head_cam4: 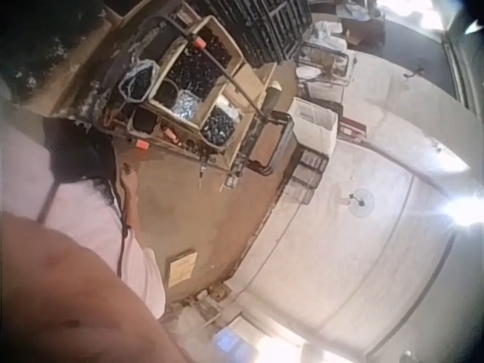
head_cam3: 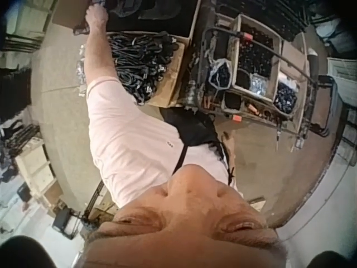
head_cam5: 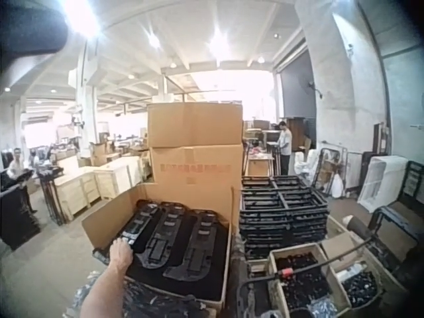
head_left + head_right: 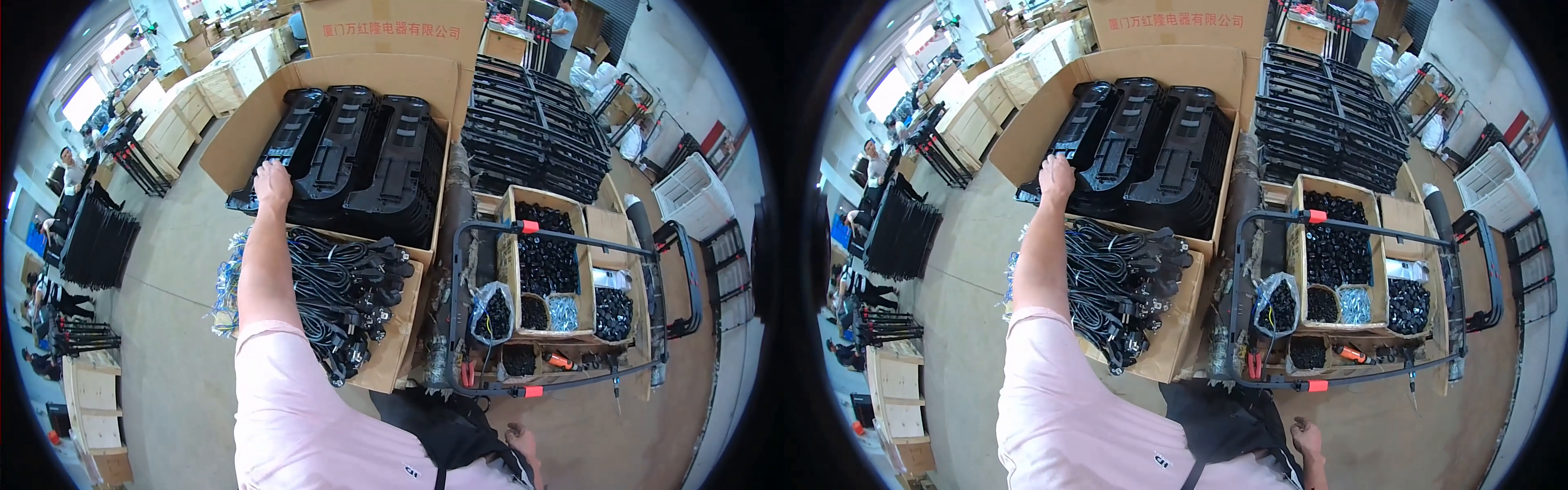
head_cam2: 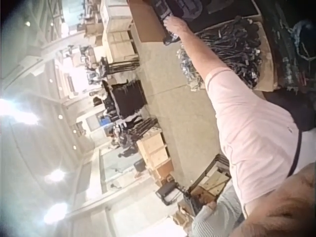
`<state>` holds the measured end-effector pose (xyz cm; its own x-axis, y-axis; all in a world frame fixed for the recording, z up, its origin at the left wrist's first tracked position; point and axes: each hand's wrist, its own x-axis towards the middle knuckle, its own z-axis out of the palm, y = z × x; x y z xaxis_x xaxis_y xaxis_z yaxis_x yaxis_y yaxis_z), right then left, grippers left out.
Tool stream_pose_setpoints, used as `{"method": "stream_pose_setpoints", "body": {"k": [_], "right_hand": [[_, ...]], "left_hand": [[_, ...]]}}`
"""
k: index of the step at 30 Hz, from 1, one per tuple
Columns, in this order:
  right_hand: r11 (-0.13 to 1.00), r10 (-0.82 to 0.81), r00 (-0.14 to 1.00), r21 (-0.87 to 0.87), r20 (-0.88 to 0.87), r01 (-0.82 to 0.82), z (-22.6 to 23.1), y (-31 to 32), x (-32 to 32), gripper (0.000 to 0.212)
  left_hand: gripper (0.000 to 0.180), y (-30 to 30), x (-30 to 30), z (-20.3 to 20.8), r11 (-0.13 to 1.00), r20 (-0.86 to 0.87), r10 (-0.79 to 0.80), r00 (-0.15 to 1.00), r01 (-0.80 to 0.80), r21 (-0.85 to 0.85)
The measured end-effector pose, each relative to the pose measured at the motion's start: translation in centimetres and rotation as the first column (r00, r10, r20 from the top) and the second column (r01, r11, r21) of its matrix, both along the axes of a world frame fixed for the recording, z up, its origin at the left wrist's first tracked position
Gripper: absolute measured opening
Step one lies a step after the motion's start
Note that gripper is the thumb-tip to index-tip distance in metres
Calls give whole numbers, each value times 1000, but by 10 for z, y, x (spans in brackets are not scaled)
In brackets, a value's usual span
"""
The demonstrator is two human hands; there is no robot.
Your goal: Assembling a plastic housing onto a base component and securing it with screws using a pneumatic screwdriver.
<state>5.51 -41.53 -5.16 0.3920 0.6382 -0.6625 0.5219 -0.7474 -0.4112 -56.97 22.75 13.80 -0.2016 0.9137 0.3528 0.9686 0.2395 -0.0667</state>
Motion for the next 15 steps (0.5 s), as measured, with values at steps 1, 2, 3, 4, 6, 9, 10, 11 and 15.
{"method": "stream_pose_setpoints", "body": {"k": [1,2,3,4,6,9,10,11,15], "right_hand": [[1000,9,1000,1,-8,-9,0,2,-4,46],[1000,25,1000,-14,4,-25,9,2,-6,46],[999,42,999,-29,14,-42,17,2,-8,46],[999,30,999,-34,24,-29,30,6,-12,46],[996,88,996,19,28,-89,60,18,-24,45],[965,232,971,114,50,-236,98,32,-23,44],[966,230,973,112,35,-233,117,43,-24,41],[967,229,973,108,18,-230,137,56,-25,38],[867,219,954,408,204,-286,210,130,-32,29]], "left_hand": [[27,3,-14,-4,998,-92,13,996,-7,62],[27,2,1,-7,999,-79,-6,997,10,54],[25,0,14,-9,987,-81,-26,996,38,157],[23,-3,25,-5,963,-85,-41,996,62,262],[22,-8,18,10,899,-101,-89,991,124,420],[27,-20,14,60,723,-72,-300,951,276,634],[28,-29,16,83,697,-13,-337,941,259,669],[31,-46,23,109,681,96,-353,931,185,708],[35,-123,90,165,786,735,-611,296,109,609]]}}
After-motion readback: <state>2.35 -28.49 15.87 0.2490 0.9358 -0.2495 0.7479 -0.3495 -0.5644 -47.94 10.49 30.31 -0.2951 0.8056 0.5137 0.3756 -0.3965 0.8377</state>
